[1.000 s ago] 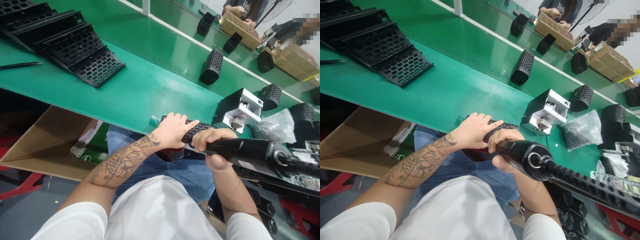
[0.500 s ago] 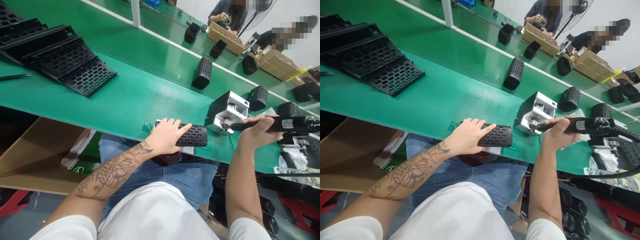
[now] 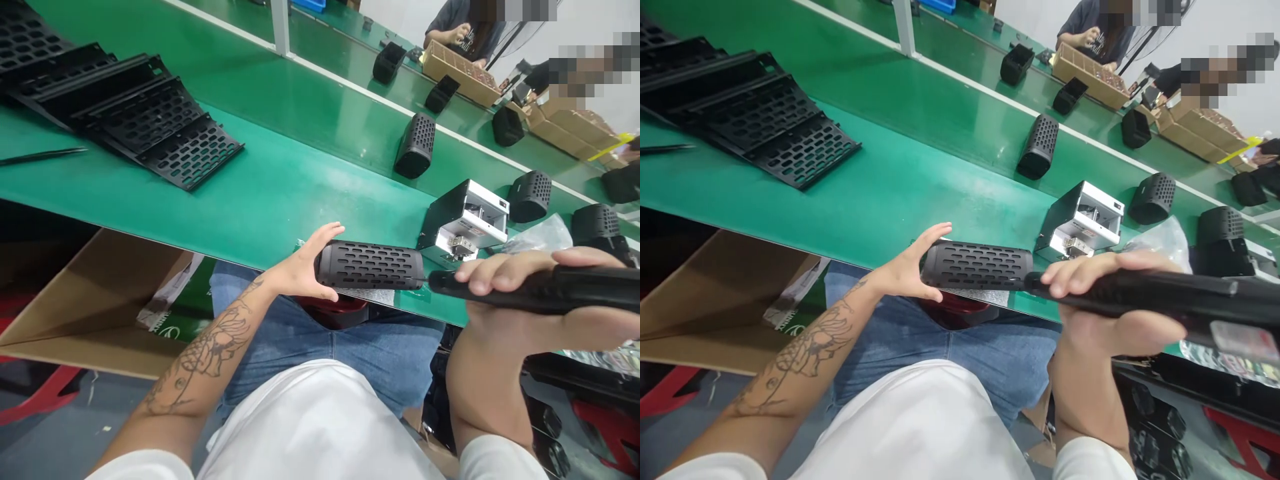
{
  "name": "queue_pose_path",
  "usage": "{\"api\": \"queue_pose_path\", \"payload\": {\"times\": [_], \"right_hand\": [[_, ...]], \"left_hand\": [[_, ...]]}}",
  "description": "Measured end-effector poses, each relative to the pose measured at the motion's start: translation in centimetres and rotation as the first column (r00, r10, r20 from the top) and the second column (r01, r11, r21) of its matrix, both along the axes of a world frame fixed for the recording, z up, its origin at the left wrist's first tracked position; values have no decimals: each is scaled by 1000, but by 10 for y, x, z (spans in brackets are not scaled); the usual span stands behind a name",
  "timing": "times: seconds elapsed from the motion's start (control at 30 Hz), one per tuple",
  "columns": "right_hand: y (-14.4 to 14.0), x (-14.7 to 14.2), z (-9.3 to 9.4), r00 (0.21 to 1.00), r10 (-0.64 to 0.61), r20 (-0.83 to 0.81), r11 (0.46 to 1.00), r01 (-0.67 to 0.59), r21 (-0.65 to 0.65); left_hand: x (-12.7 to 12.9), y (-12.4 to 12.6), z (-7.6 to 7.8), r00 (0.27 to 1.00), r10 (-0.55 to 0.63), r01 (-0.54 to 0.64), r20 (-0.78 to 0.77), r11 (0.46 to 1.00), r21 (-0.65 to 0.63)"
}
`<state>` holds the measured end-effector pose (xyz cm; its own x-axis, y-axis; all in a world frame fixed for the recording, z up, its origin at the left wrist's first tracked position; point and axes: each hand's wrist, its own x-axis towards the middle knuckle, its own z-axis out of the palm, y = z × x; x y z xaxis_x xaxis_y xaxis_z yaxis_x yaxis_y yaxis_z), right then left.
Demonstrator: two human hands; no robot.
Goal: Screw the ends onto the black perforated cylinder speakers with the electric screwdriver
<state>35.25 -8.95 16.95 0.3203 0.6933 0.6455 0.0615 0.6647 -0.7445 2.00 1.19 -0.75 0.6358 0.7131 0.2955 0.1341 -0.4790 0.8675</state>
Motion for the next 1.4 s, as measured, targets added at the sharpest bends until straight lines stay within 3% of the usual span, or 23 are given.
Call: {"api": "queue_pose_path", "payload": {"times": [0.07,0.13,0.27,0.4,0.53,0.67,0.93,1.07,1.27,1.33,1.4], "right_hand": [[2,-27,-3,966,258,27,966,-258,21],[11,-53,-9,893,447,51,894,-448,15],[29,-94,-22,781,622,46,783,-621,-36],[37,-117,-33,797,604,-23,796,-604,-33],[38,-121,-47,811,584,-25,805,-583,-109],[40,-114,-61,787,616,37,773,-594,-223],[44,-108,-70,711,701,55,694,-664,-278],[45,-111,-67,693,720,34,680,-695,-233],[39,-126,-48,709,704,51,705,-687,-178],[36,-123,-35,761,648,28,755,-638,-154],[36,-109,-22,853,522,-12,849,-520,-96]], "left_hand": [[1,-6,-9,1000,4,-3,22,1000,-26],[4,-12,-13,998,11,-9,54,999,-31],[12,-18,-13,996,44,-39,80,997,-60],[17,-17,-11,994,62,-55,88,995,-80],[19,-17,-8,995,67,-60,80,994,-86],[20,-19,-4,996,74,-70,54,995,-75],[21,-21,-2,995,96,-95,13,993,-66],[20,-22,-1,994,105,-105,-8,993,-58],[20,-25,-9,988,152,-152,12,988,-11],[23,-34,-17,975,223,-222,-2,972,79],[29,-53,-26,934,356,-349,4,915,204]]}}
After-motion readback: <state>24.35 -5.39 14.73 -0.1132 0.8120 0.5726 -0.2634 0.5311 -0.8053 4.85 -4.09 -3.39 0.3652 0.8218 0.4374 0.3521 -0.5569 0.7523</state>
